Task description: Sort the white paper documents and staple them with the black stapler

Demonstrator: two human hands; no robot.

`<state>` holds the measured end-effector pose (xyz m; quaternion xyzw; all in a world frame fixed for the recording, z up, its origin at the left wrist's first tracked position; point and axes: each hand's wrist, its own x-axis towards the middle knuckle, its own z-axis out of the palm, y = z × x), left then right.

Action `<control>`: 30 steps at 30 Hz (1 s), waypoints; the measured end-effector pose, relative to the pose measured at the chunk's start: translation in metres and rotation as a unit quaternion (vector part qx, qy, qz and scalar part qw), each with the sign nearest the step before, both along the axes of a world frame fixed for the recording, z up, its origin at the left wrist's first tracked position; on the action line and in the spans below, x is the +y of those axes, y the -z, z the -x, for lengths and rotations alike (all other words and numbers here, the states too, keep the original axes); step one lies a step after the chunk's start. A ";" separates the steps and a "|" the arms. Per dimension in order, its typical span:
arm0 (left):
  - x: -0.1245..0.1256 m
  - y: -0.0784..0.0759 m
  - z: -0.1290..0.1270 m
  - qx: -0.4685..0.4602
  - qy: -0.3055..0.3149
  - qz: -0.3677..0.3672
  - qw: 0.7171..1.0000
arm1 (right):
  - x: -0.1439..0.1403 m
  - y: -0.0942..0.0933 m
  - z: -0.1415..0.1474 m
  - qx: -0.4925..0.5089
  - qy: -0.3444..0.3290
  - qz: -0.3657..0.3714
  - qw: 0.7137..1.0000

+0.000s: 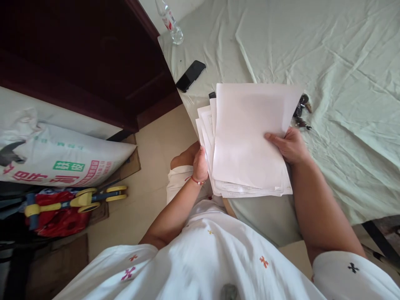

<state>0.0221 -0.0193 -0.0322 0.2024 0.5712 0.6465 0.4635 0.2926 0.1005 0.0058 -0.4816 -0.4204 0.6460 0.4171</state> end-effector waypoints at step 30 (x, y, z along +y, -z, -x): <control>-0.003 -0.020 -0.009 0.024 0.022 -0.041 0.999 | 0.002 0.003 0.004 0.008 0.126 -0.072 0.989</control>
